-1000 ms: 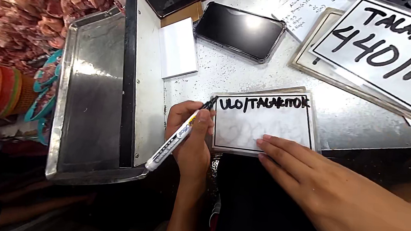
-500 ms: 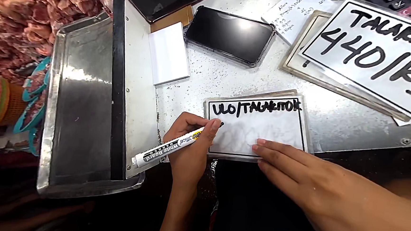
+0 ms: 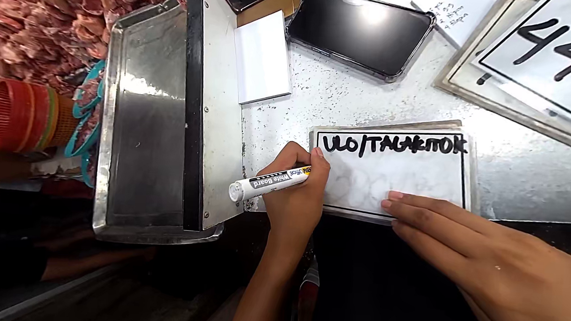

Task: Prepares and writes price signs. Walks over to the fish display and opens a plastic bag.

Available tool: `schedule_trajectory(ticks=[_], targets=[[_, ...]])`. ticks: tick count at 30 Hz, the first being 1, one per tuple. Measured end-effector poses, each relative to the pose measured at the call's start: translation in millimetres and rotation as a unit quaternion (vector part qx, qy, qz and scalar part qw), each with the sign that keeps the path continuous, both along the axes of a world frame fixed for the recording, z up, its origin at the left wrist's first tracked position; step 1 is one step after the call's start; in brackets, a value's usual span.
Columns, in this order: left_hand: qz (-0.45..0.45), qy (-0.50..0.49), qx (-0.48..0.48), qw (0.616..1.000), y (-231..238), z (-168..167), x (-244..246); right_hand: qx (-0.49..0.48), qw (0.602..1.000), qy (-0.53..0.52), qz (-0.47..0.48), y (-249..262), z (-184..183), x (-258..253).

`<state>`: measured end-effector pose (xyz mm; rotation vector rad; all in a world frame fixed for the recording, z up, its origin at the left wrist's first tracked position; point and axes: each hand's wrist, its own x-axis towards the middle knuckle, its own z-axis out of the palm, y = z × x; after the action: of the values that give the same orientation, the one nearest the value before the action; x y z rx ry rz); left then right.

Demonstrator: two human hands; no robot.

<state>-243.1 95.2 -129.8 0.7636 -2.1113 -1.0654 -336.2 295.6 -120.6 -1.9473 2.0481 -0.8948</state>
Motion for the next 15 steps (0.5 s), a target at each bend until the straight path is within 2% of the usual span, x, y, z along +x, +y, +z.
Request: schedule_trajectory(ticks=[5,11,15], targets=[[-0.059,-0.020,-0.020,0.998,4.3,1.5,-5.1,-0.008,1.000,-0.003,0.000,0.2,-2.0,0.0],[-0.068,-0.003,-0.030,0.997,8.5,2.3,10.2,-0.018,1.000,-0.008,-0.004,0.8,-3.7,-1.3],[-0.109,0.005,-0.013,0.994,14.9,0.3,11.6,-0.018,1.000,-0.003,-0.004,0.7,-3.5,-1.0]])
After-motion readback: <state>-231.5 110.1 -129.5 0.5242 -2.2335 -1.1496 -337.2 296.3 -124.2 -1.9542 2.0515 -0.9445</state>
